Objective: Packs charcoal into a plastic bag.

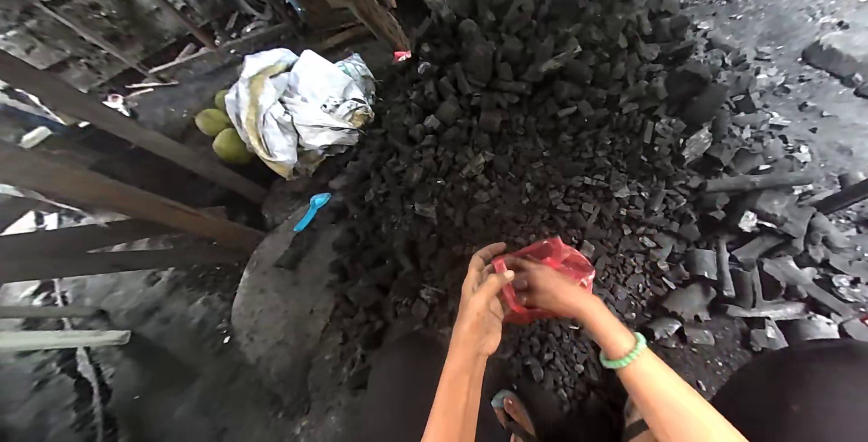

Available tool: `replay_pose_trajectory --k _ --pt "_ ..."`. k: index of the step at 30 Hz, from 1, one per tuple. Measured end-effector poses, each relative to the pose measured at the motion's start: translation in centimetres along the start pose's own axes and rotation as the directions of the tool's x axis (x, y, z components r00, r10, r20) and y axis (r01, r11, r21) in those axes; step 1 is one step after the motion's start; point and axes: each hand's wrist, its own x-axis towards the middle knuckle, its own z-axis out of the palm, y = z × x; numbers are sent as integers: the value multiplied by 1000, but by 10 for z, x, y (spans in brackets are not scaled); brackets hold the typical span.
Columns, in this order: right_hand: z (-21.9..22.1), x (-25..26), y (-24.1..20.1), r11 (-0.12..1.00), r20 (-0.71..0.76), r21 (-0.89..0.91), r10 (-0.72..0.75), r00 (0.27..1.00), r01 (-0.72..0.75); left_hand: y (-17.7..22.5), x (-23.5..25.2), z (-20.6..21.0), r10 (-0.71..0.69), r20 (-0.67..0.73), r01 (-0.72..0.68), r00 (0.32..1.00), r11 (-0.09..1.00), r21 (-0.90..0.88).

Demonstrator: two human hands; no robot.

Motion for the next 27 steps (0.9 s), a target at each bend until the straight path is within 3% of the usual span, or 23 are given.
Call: replay_pose_trajectory --k 2,4,6,7,9,12,15,19,24,27 --pt "-20 -19 16 929 -295 357 13 955 98 4 0 -3 31 -5 -31 999 999 -14" --pt "-23 -35 52 761 -544 634 312 779 138 11 -5 -3 92 -1 -92 996 994 -66" --pt "-10 -48 108 768 -583 630 565 584 -114 21 -11 -2 188 13 -186 982 976 -114" --pt "4 -55 134 748 -526 588 642 558 -307 27 -15 -3 236 21 -232 972 965 -120" --pt "40 -58 154 698 -391 454 714 580 -553 39 -22 -5 303 38 -296 952 947 -129" --pt "74 -38 119 663 -328 255 744 582 -704 50 -30 -9 341 33 -335 940 934 -126" --pt "87 -30 89 683 -288 55 709 643 -728 54 -33 -16 370 3 -368 929 925 -89" --pt "90 -40 92 721 -184 -179 644 742 -670 60 -34 -27 415 -44 -417 909 906 -67" --pt "75 -28 97 657 -135 -50 742 657 -752 64 -38 -35 427 -97 -433 899 900 -49" --pt "90 -30 90 694 -118 -136 697 707 -707 61 -37 -34 418 -113 -426 902 902 -66"
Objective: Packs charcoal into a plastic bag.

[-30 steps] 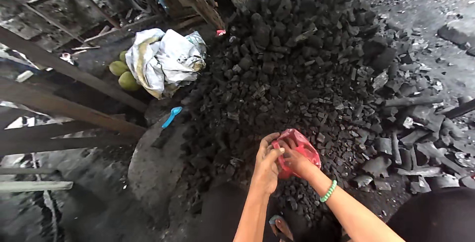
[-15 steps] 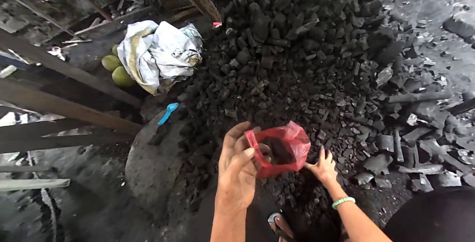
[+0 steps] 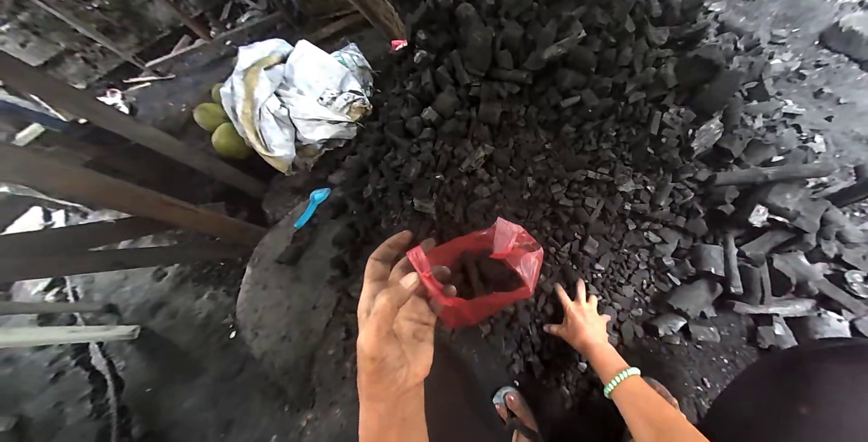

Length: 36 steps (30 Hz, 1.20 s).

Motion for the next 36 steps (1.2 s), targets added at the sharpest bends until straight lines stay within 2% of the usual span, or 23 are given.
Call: replay_pose_trajectory --k 4,9,14,17,19,21,22,24,26,28,31,33,34,36 --pt "5 -2 12 985 -1 -140 -105 995 103 -3 -1 3 -31 1 31 1000 999 -10" --pt "1 1 15 997 29 -73 -16 999 18 -3 -2 -4 -27 -5 27 1000 1000 -4" --pt "18 -3 28 991 -8 -64 -120 993 120 -12 -4 0 -56 1 56 998 998 12" --pt "8 11 41 990 10 23 -136 991 136 -13 -6 3 -74 8 74 997 997 22" --pt "-1 20 48 976 12 174 -139 990 134 -13 -8 4 -77 7 77 997 997 24" --pt "-15 25 54 870 12 475 -162 987 137 -16 -9 9 -87 16 87 996 996 16" --pt "-24 22 55 761 16 638 -166 986 118 -18 -11 12 -97 34 97 995 995 12" --pt "-51 12 53 574 35 816 -177 984 74 -24 -13 19 -122 64 121 990 992 21" --pt "-87 -2 47 440 -6 891 -238 971 113 -29 -15 26 -156 96 154 983 988 32" --pt "-124 -18 37 284 -130 928 -357 925 240 -31 -17 30 -186 125 185 975 983 24" --pt "-163 -42 15 36 -310 911 -595 742 410 -34 -15 30 -226 137 226 964 974 19" --pt "-170 -51 -7 62 -287 881 -719 633 469 -42 -10 28 -272 114 271 955 962 26" --pt "-167 -51 -21 165 -229 846 -746 626 507 -48 -8 27 -298 99 296 949 955 35" --pt "-147 -46 -47 462 -81 646 -750 656 608 -60 -6 25 -350 79 346 933 936 63"
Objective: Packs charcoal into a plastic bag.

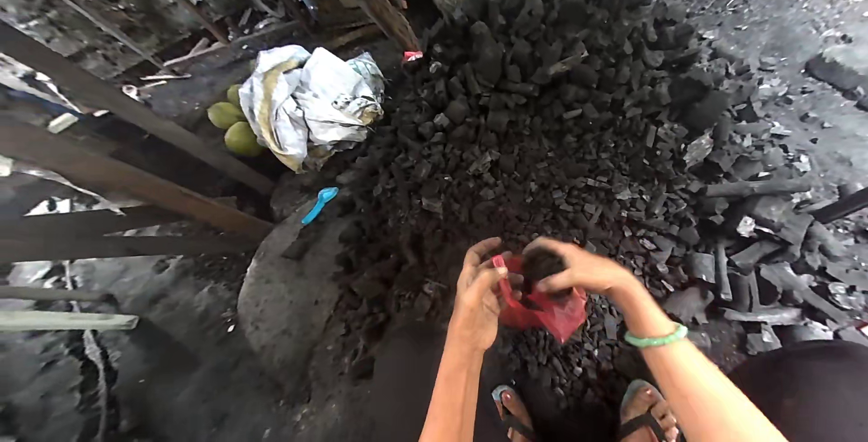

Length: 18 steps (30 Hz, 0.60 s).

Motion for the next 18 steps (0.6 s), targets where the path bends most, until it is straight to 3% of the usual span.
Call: replay_pose_trajectory --k 1,2,4,6,10,13,18 --pt "15 11 8 970 17 -236 74 997 -68 -4 2 -1 -19 -1 19 1000 1000 5" --pt "30 21 17 863 8 -481 181 983 -155 -6 2 -3 -29 0 29 1000 1000 11" --pt "57 29 32 657 -16 -707 356 934 -262 -9 2 -8 -32 4 32 999 999 25" --pt "65 28 31 598 3 -751 425 905 -278 -7 3 -12 -37 10 36 999 998 50" --pt "37 13 8 610 57 -755 423 904 -238 -6 2 -18 -48 51 43 998 995 91" --pt "15 -9 -4 498 16 -834 451 892 -237 -5 2 -20 -65 76 58 995 994 93" --pt "-7 -46 -14 292 -37 -946 337 941 -142 -2 0 -23 -84 88 64 993 974 216"
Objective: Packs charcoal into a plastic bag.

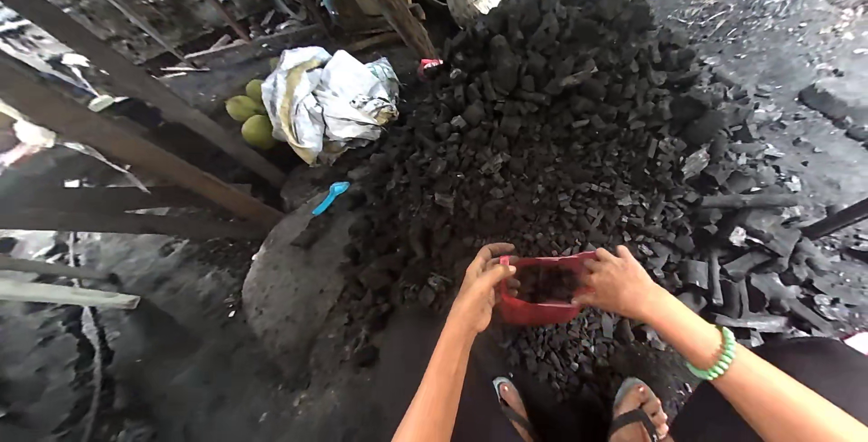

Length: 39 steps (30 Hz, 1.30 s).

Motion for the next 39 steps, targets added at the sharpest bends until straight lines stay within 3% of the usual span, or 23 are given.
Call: replay_pose_trajectory --k 4,7,9,12,15,17,19,20,22,24,25,26,28,30,32,34,36,38,39 --pt "0 -16 6 995 -39 -89 -41 998 38 7 -6 -2 -19 63 1 998 961 276" --pt "0 -21 1 989 -6 -148 -26 1000 25 14 -11 1 -100 94 28 991 821 570" --pt "-2 -25 -6 983 32 -183 4 999 2 18 -12 5 -131 87 14 988 626 779" --pt "-4 -30 -16 978 -11 -209 -18 1000 16 15 -11 16 -192 14 23 981 191 981" --pt "3 -32 -18 981 -198 -176 -114 974 79 14 -7 23 -293 -82 59 952 -86 995" --pt "11 -32 -18 973 -397 -160 -218 892 167 20 -3 28 -356 -172 107 918 -196 975" --pt "12 -32 -25 956 -580 -122 -288 762 268 32 4 28 -361 -157 120 919 -122 985" --pt "10 -33 -32 944 -641 -81 -295 709 320 37 9 26 -344 -95 100 934 -3 995" --pt "-2 -37 -53 916 -729 -10 -280 625 400 39 18 26 -253 79 24 964 380 925" --pt "-25 -42 -74 892 -782 64 -234 578 448 40 14 40 -154 159 30 975 804 593" --pt "-41 -47 -81 889 -793 117 -185 580 443 45 9 48 -170 177 100 969 933 347" --pt "-58 -53 -83 896 -800 155 -132 585 415 50 4 53 -205 200 179 958 974 141" --pt "-90 -62 -76 937 -813 158 -55 579 311 58 -2 53 -236 266 257 935 965 -48" --pt "-108 -63 -57 980 -848 84 -25 530 180 55 -10 49 -176 358 199 917 980 -26" --pt "-110 -62 -37 985 -845 147 75 530 96 51 -20 50 -51 398 14 916 995 97" --pt "-99 -63 -25 923 -778 365 229 585 124 48 -26 53 99 381 -227 919 924 307" --pt "-75 -64 -22 736 -646 626 304 700 258 48 -28 59 199 375 -368 906 807 462" --pt "-44 -58 -17 373 -487 844 232 842 385 45 -30 63 293 358 -453 887 703 548" --pt "-29 -54 -16 203 -443 891 184 878 407 42 -30 63 335 350 -484 875 637 600"
